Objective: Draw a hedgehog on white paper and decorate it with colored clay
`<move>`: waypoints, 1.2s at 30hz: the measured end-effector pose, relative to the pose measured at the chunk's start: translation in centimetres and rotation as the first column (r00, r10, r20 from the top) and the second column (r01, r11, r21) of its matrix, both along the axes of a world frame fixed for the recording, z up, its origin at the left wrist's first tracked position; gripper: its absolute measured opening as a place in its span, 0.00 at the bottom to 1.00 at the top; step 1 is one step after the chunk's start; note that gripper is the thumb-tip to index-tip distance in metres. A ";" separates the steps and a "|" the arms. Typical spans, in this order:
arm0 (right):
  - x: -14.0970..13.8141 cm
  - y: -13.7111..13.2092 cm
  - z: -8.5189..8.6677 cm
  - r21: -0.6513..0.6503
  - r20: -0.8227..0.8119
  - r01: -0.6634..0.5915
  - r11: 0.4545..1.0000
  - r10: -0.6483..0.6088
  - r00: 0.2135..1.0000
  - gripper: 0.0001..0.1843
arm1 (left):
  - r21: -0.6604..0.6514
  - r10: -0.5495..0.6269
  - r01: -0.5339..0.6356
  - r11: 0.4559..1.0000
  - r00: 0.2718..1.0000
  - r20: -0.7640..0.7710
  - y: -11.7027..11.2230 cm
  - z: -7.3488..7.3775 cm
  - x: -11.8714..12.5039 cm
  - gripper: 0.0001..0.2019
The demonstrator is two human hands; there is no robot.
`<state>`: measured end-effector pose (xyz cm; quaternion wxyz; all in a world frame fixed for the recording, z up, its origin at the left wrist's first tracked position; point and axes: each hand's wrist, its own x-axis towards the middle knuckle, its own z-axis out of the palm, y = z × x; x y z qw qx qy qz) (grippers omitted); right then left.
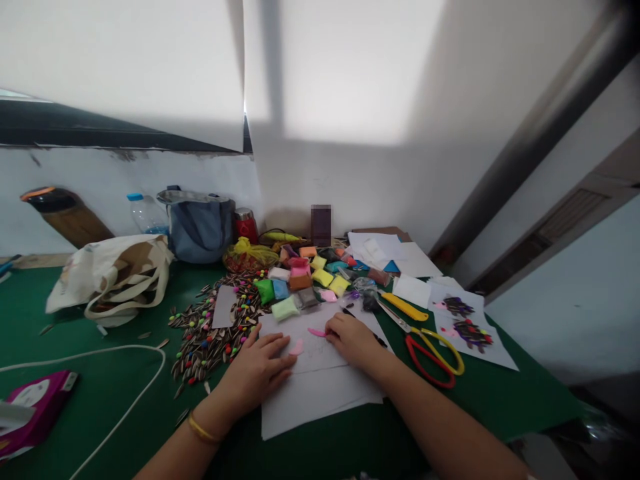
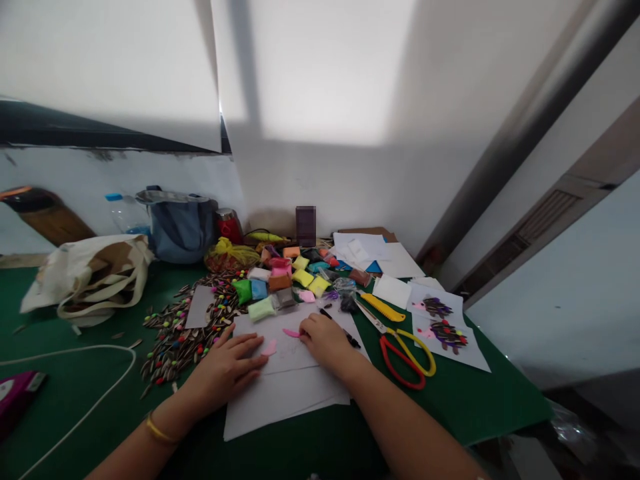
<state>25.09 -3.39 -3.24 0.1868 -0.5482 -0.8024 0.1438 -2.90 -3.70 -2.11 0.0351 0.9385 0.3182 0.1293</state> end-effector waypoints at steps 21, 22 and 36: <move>-0.1 -0.1 0.0 0.005 0.039 -0.008 1.000 0.008 0.999 0.05 | -0.155 0.203 -0.200 0.968 0.979 0.005 1.9 1.1 3.2 0.05; -0.1 -0.1 0.1 0.006 0.039 -0.008 1.000 0.007 0.999 0.05 | -0.172 0.197 -0.190 0.967 0.980 0.025 2.0 1.1 3.1 0.05; 0.0 0.0 1.7 -0.029 0.308 -0.045 0.999 0.052 0.950 0.08 | -0.263 0.259 -0.207 0.942 0.949 0.179 1.7 -0.8 2.4 0.05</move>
